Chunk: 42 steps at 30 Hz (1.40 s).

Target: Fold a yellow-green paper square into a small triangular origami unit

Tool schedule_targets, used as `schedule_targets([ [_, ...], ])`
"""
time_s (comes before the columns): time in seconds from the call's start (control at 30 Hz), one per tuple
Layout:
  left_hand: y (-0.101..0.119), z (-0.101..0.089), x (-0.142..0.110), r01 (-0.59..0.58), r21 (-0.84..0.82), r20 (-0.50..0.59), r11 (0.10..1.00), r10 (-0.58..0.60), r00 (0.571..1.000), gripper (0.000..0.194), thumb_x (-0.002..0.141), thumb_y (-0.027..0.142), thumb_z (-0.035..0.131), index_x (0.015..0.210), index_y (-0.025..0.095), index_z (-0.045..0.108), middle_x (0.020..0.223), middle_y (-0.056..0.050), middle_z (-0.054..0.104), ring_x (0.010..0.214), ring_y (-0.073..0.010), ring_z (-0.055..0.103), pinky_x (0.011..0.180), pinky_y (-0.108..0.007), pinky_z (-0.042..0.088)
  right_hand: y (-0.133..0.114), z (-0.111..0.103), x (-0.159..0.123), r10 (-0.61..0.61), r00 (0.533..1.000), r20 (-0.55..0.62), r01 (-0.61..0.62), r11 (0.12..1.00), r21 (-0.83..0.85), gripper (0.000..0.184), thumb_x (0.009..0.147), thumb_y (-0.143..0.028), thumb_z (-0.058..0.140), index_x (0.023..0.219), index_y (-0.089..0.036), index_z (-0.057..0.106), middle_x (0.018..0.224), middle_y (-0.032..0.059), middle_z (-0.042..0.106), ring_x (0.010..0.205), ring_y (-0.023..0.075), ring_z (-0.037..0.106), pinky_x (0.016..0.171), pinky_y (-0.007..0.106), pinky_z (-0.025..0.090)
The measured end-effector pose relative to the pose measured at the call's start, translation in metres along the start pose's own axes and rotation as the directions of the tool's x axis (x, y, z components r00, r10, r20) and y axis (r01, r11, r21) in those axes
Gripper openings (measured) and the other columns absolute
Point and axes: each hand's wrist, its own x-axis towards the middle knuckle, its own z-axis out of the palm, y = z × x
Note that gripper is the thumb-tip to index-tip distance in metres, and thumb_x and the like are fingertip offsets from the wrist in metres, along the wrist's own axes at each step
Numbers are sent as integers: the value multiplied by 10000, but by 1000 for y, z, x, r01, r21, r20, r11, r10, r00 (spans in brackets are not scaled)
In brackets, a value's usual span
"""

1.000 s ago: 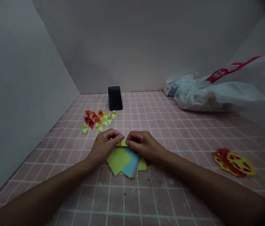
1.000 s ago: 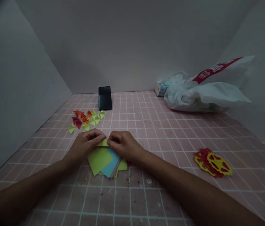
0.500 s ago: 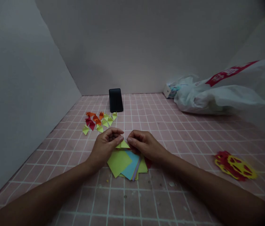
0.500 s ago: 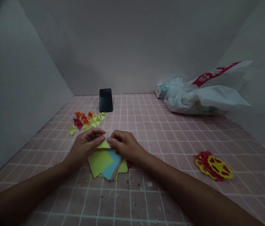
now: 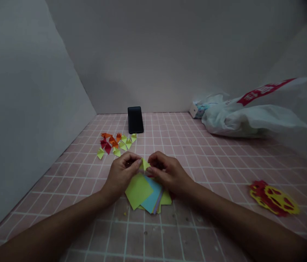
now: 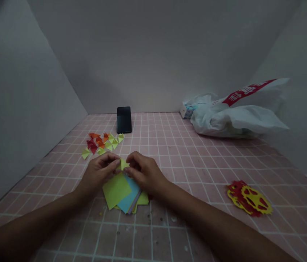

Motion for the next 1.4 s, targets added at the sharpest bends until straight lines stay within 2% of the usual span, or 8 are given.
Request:
schedule_targets([
  [0.1,0,1,0,14,-12,-9,1000,-15,1000,158,784,321,659,807,165,644,669,29,565,555,-96,493,547,-213,436,0,1,-2,-54,998,10,55,994,-90,190,819,-199,654,962,-214,531,751,-25,531,651,125,496,594,245,404],
  [0.33,4,1,-1,25,5,17,1000,-25,1000,182,757,326,671,726,161,599,588,48,517,474,-78,431,463,-192,358,3,2,-4,-176,984,-9,171,967,-191,99,901,-139,516,953,-219,544,873,33,609,809,170,592,721,291,485],
  [0.53,8,1,-2,72,-20,11,997,-71,997,200,743,333,681,681,162,597,572,50,509,477,-78,419,465,-195,352,7,1,-4,-372,928,-9,351,884,-307,145,916,-107,482,909,-205,589,825,44,585,750,163,571,671,281,460],
  [0.77,1,2,-3,150,-113,27,982,-148,989,230,740,369,681,697,169,577,568,61,486,455,-71,397,438,-189,304,5,3,-5,-385,922,-26,358,879,-315,148,920,-114,475,880,-211,580,850,49,566,775,169,564,685,287,465],
  [0.87,0,1,-3,129,-115,13,985,-128,992,239,744,380,685,709,166,584,578,60,492,453,-67,390,435,-189,298,5,5,-6,-383,921,-76,346,891,-293,133,910,-109,506,966,-220,554,874,47,575,809,176,572,708,293,470],
  [0.97,2,2,-3,131,-112,15,985,-130,991,247,748,388,682,718,162,587,585,57,494,458,-65,384,437,-188,294,5,6,-6,-356,931,-85,321,907,-274,220,898,-92,526,1077,-221,530,939,54,605,848,175,592,726,288,481],
  [1.1,6,3,-4,159,-110,45,981,-155,987,252,742,390,683,725,161,578,578,59,483,471,-68,389,442,-186,295,5,5,-7,-329,942,-66,296,908,-297,153,922,-100,497,999,-216,560,882,45,628,808,170,608,719,289,484],
  [1.4,8,4,-6,162,-103,56,981,-157,986,233,753,377,658,695,160,594,536,59,464,460,-75,380,443,-194,290,6,4,-6,-421,904,-79,382,876,-296,163,926,-102,484,945,-199,615,844,57,614,770,168,605,676,284,497],
])
